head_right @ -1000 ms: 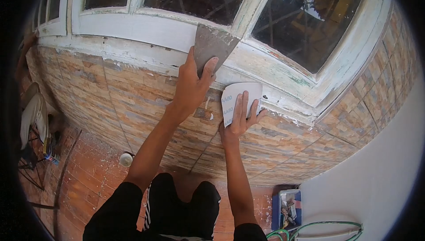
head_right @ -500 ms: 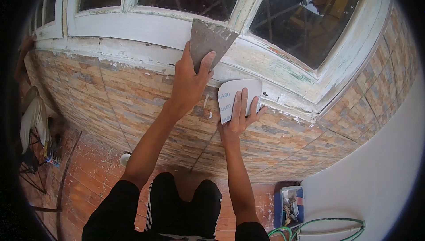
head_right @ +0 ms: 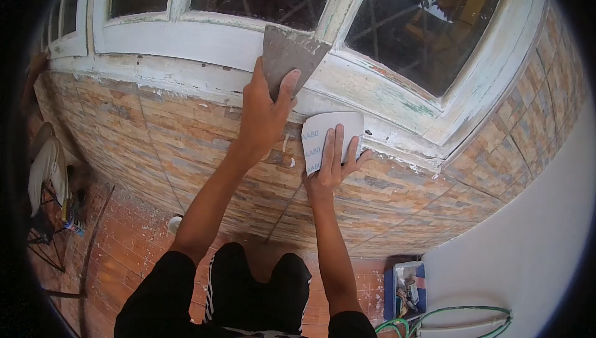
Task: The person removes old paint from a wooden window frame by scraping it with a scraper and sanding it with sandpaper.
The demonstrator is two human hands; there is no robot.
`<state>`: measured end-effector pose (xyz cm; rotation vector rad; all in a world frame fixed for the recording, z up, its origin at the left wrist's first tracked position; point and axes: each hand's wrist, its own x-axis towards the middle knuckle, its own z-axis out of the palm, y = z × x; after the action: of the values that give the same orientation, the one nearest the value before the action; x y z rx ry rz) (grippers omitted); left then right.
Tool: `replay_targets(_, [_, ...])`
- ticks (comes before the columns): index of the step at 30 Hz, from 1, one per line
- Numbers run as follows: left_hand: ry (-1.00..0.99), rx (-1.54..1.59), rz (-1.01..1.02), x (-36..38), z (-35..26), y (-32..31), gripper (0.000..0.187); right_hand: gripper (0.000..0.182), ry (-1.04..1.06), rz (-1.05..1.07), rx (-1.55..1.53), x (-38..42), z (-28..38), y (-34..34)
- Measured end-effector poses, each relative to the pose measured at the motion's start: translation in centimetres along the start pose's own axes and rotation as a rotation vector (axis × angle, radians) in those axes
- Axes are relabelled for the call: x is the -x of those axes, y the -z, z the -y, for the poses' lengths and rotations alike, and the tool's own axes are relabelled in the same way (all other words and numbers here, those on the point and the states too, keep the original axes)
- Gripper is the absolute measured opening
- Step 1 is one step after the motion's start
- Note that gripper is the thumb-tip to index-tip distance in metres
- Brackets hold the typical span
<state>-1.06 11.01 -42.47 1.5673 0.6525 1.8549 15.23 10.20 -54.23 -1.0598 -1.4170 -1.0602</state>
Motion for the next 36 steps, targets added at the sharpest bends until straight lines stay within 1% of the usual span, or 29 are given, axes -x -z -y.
replay_targets(7, [0.009,0.037,-0.025,0.5,0.9,-0.6,0.053,0.059,-0.002,-0.015,-0.008,0.0,0.1,0.1])
replay_targets(10, [0.016,-0.002,0.027,0.4,0.8,0.1,0.053,0.058,-0.007,-0.016,-0.011,0.0,0.2,-0.1])
replay_targets(15, [0.019,0.054,-0.017,0.6,1.1,-0.5,0.051,0.054,0.010,-0.026,-0.005,-0.3,0.2,0.0])
replay_targets(20, [0.038,0.099,0.008,0.9,0.7,-0.4,0.052,0.059,0.036,-0.054,-0.003,-0.2,0.2,-0.1])
replay_targets(22, [0.046,0.127,-0.014,0.7,0.8,-0.8,0.052,0.055,0.008,-0.035,-0.002,-0.1,0.3,0.1])
replay_targets(25, [0.062,0.104,0.014,0.5,0.6,-0.2,0.054,0.057,-0.007,-0.014,0.011,0.0,0.2,0.0])
replay_targets(34, [0.054,0.070,-0.013,0.7,0.7,-0.4,0.050,0.057,-0.009,-0.023,0.011,0.1,0.1,-0.2])
replay_targets(36, [0.014,0.102,-0.010,0.9,1.1,-0.8,0.050,0.057,-0.012,-0.022,0.014,0.1,0.1,0.0])
